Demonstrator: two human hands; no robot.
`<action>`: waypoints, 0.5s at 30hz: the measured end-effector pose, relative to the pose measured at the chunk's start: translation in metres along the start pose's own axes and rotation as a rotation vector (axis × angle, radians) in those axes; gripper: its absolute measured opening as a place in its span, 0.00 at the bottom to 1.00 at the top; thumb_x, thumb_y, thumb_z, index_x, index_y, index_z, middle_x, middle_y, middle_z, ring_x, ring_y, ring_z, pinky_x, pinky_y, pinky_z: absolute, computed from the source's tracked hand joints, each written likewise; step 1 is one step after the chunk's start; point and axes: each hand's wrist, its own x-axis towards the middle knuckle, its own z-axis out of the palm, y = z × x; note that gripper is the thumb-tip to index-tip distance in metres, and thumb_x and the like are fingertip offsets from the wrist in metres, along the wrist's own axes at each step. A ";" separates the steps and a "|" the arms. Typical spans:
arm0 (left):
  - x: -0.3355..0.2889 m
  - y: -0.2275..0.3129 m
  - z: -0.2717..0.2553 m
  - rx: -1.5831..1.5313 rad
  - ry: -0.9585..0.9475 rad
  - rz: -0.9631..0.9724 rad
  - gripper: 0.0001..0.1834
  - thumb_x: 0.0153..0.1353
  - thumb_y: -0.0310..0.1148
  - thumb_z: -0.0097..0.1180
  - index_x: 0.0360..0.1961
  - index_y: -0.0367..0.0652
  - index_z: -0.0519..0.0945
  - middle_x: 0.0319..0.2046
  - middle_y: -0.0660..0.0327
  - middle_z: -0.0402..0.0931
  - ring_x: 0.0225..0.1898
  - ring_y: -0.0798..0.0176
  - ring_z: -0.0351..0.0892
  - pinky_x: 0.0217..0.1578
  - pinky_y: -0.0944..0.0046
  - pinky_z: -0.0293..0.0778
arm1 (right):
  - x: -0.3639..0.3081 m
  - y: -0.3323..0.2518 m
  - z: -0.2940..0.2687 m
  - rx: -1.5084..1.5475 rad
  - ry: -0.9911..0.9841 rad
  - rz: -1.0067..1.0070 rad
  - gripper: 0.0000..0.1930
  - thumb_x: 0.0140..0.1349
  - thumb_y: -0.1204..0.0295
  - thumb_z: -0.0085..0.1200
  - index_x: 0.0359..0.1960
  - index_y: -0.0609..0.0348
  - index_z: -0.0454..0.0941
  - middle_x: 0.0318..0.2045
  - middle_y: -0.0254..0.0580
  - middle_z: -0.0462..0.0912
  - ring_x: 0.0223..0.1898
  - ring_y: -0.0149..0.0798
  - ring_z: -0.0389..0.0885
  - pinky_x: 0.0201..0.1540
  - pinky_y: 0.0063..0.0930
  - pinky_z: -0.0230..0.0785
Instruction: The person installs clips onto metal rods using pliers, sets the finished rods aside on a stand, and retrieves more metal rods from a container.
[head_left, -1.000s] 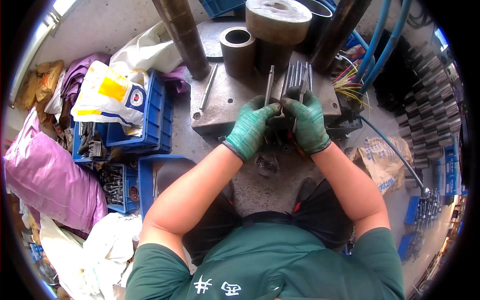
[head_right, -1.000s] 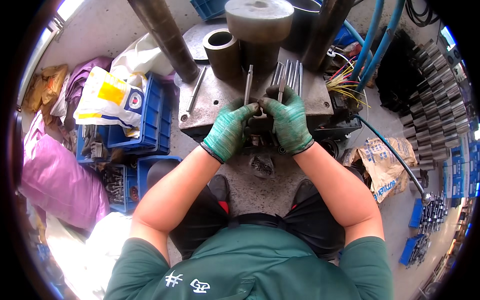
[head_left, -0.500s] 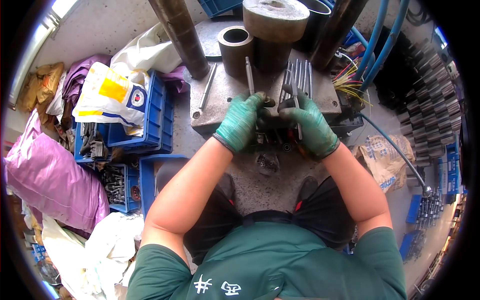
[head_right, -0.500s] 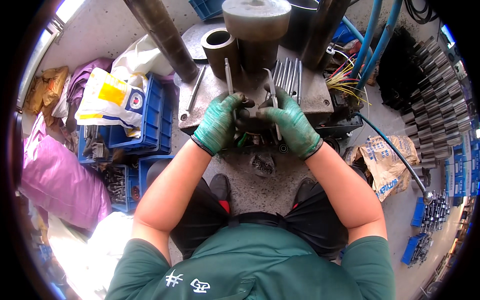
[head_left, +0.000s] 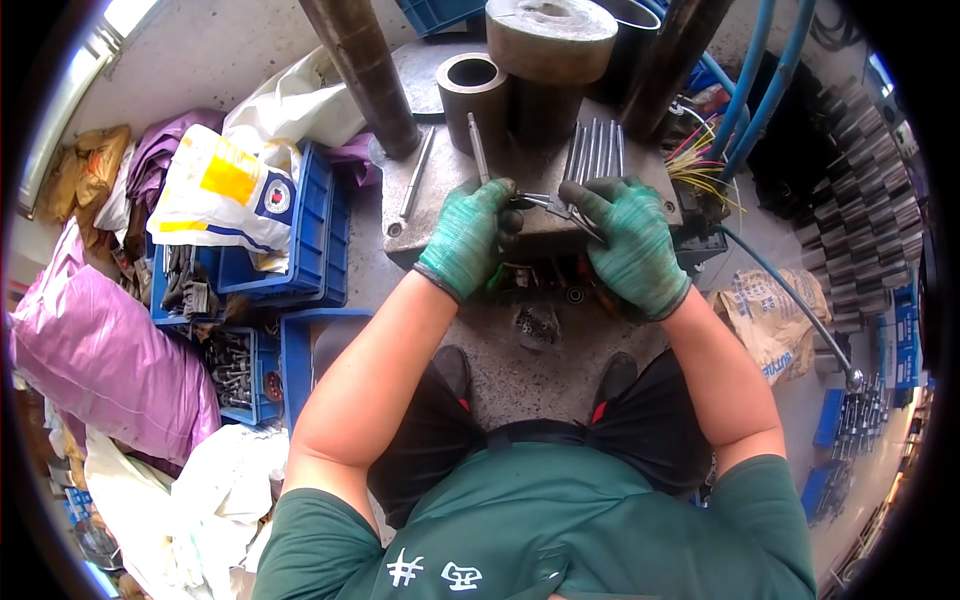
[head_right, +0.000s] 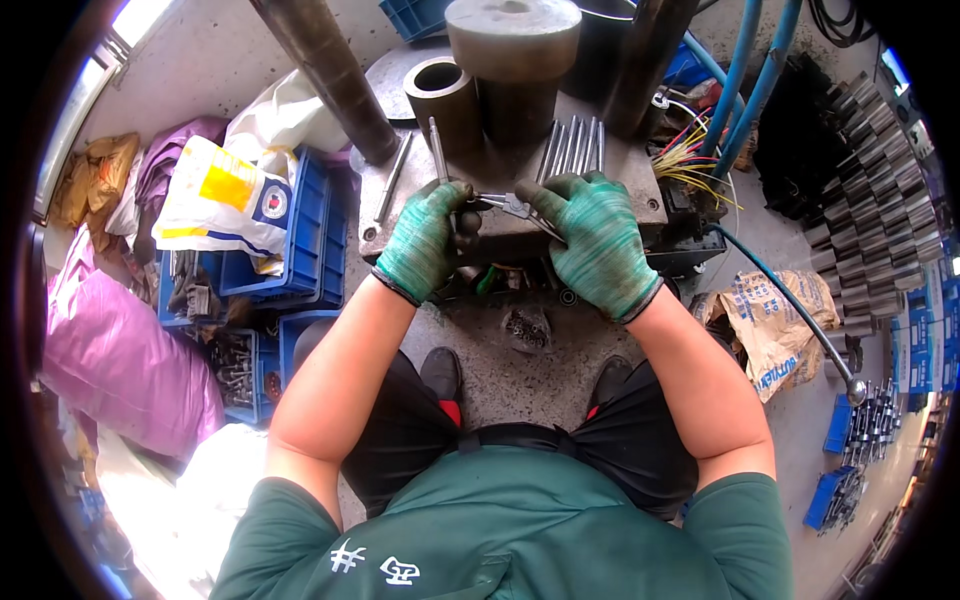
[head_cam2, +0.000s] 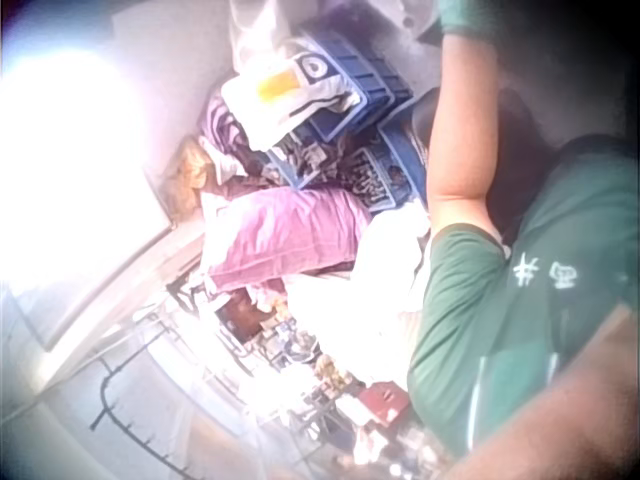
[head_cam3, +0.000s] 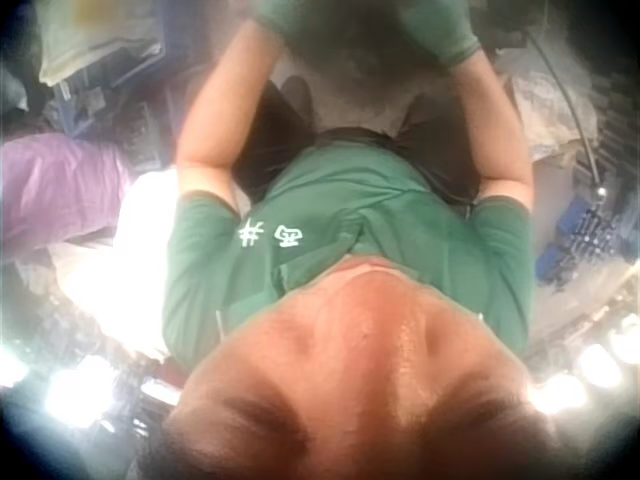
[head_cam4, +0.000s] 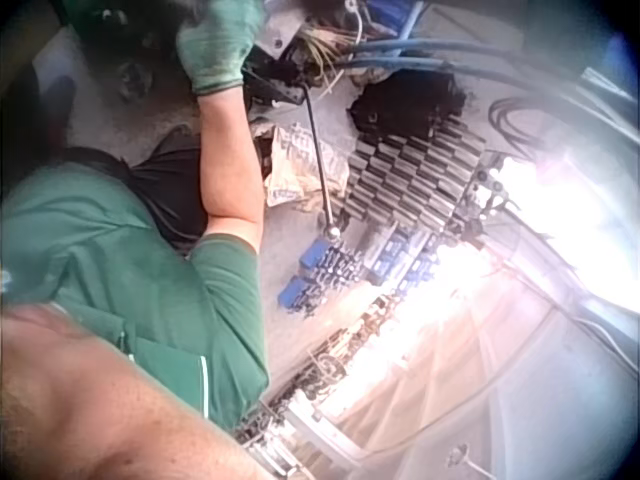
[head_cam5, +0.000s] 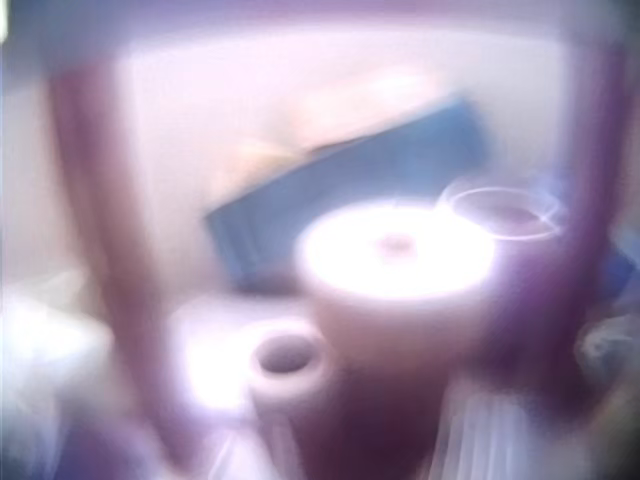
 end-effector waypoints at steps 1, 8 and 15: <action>-0.001 0.001 0.000 -0.004 -0.008 -0.010 0.06 0.72 0.34 0.56 0.43 0.46 0.75 0.32 0.62 0.77 0.24 0.71 0.72 0.19 0.71 0.67 | 0.000 0.000 0.001 -0.009 0.002 0.002 0.30 0.44 0.82 0.59 0.55 0.52 0.86 0.44 0.46 0.87 0.45 0.54 0.82 0.49 0.46 0.75; 0.000 0.000 -0.002 -0.024 -0.016 -0.003 0.05 0.71 0.33 0.57 0.43 0.46 0.75 0.33 0.63 0.77 0.25 0.71 0.73 0.19 0.71 0.66 | 0.002 0.001 0.001 -0.058 0.012 -0.030 0.29 0.45 0.82 0.59 0.54 0.52 0.86 0.43 0.46 0.87 0.44 0.53 0.83 0.47 0.46 0.75; -0.003 0.003 -0.001 0.022 -0.012 -0.008 0.05 0.72 0.33 0.56 0.42 0.44 0.76 0.31 0.64 0.77 0.20 0.71 0.70 0.19 0.72 0.67 | 0.003 0.003 0.002 -0.063 0.023 -0.073 0.29 0.45 0.81 0.59 0.54 0.52 0.86 0.41 0.46 0.87 0.42 0.53 0.83 0.44 0.46 0.76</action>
